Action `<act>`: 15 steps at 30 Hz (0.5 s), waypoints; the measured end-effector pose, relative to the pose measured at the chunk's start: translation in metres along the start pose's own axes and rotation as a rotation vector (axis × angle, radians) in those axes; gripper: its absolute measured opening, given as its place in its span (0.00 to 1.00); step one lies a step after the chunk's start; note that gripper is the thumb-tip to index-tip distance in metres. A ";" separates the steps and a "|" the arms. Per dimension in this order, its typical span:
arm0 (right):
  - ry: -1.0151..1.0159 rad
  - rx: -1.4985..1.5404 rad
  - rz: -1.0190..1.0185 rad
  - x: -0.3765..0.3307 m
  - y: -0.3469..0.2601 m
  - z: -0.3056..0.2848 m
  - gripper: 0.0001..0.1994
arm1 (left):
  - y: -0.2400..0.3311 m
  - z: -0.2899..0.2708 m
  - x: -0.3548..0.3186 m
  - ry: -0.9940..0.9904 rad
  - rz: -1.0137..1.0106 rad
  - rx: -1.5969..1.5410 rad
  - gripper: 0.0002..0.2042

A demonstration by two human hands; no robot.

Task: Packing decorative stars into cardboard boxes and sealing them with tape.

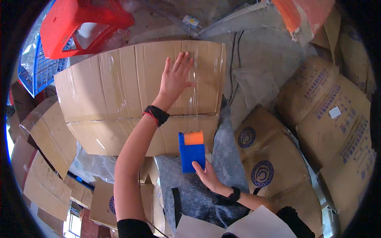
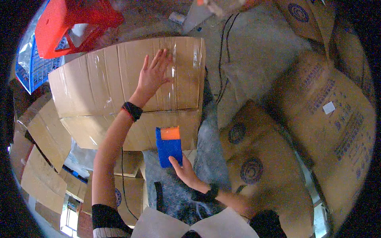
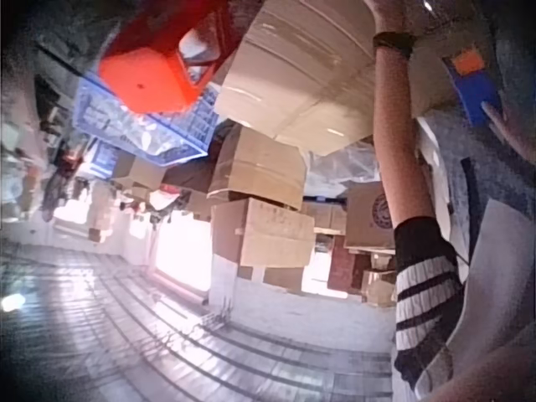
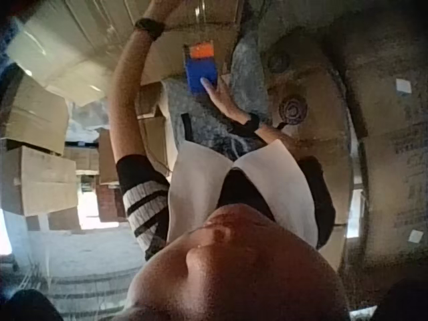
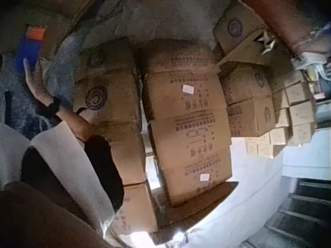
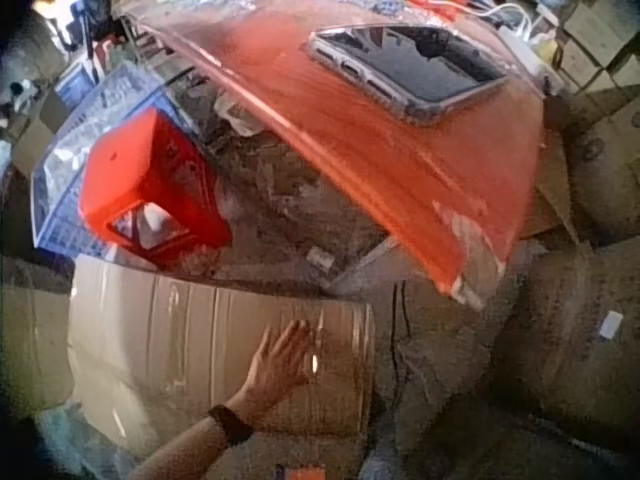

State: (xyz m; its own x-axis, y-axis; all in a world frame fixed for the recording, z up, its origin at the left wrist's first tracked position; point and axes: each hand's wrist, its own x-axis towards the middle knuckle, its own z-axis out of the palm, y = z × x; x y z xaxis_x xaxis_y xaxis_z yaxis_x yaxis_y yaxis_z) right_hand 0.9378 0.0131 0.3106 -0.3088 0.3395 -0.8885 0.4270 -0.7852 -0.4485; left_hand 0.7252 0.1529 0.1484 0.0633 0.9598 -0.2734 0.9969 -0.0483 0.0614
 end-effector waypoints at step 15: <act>0.119 0.180 -0.034 0.004 0.053 0.003 0.19 | 0.020 0.004 -0.004 -0.030 -0.270 -0.101 0.32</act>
State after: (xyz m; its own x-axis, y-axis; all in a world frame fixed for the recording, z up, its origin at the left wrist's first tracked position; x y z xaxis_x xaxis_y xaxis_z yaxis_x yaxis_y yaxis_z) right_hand 0.9564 -0.0283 0.2837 -0.2132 0.4175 -0.8833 0.2564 -0.8485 -0.4629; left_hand 0.7453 0.1472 0.1464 -0.2014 0.9253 -0.3214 0.9683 0.2375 0.0773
